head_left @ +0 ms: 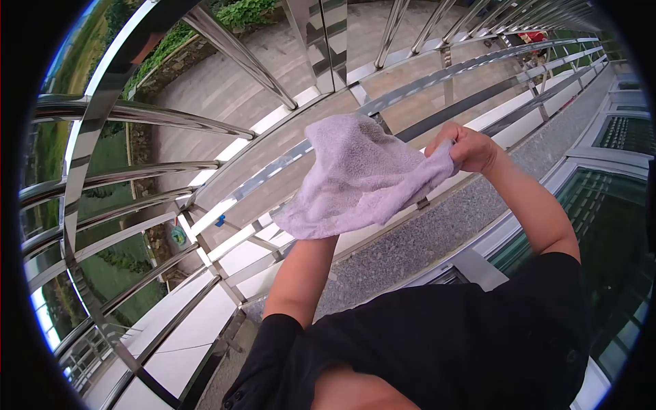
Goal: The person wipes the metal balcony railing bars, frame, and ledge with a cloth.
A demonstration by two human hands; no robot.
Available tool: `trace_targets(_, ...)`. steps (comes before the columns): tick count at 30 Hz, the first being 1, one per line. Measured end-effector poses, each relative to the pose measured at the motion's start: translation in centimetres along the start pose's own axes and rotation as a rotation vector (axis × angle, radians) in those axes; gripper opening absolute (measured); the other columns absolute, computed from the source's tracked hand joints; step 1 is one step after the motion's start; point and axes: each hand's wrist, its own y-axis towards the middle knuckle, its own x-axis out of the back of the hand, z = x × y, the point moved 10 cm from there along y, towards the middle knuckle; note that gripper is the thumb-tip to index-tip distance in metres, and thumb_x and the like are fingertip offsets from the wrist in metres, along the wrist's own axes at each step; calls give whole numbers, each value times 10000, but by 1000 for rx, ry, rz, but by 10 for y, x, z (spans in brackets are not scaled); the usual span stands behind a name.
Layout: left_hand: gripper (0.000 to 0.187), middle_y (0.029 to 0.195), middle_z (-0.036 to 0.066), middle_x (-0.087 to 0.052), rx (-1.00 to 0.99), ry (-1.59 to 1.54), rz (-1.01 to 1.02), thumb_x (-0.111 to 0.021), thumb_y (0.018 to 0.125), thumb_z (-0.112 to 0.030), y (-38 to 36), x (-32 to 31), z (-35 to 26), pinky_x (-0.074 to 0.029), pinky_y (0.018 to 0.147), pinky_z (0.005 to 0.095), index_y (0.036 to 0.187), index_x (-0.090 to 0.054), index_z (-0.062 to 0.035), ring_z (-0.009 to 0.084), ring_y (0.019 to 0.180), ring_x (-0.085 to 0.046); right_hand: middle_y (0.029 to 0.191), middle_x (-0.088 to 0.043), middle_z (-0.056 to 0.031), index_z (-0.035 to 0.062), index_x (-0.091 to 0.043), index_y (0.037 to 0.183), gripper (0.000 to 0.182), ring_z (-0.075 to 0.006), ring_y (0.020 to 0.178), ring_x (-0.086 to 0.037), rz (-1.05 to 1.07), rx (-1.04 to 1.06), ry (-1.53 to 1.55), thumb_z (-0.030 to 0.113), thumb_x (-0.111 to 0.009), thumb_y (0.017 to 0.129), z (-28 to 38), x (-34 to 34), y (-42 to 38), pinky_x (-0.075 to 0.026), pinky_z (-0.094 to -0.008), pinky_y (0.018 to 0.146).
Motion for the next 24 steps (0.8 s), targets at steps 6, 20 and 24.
trace_targets(6, 393, 883, 111, -573, -148, 80, -19, -687, 798, -222, 75, -39, -21, -449, 824, 346, 1073, -507, -7, 253, 849, -570, 856, -670, -18, 49, -654, 920, 227, -130, 743, -621, -976, 233, -488, 272, -630, 889, 15, 177, -10, -477, -296, 684)
trace_targets(20, 334, 700, 99, -617, -249, 676, -257, -697, 727, -175, 219, -60, 8, -481, 604, 349, 908, -475, -4, 285, 670, -640, 815, -576, -62, 105, -553, 787, 163, -267, 836, -580, -1367, 602, -1530, 264, -579, 817, 28, 193, 72, -400, -395, 777)
trace_targets(24, 261, 686, 59, -598, -185, 743, -217, -663, 748, -149, 218, -62, 5, -470, 617, 337, 886, -488, -13, 258, 647, -619, 800, -574, -57, 111, -552, 772, 152, -260, 822, -583, -1393, 604, -1500, 254, -571, 820, 30, 199, 68, -400, -388, 763)
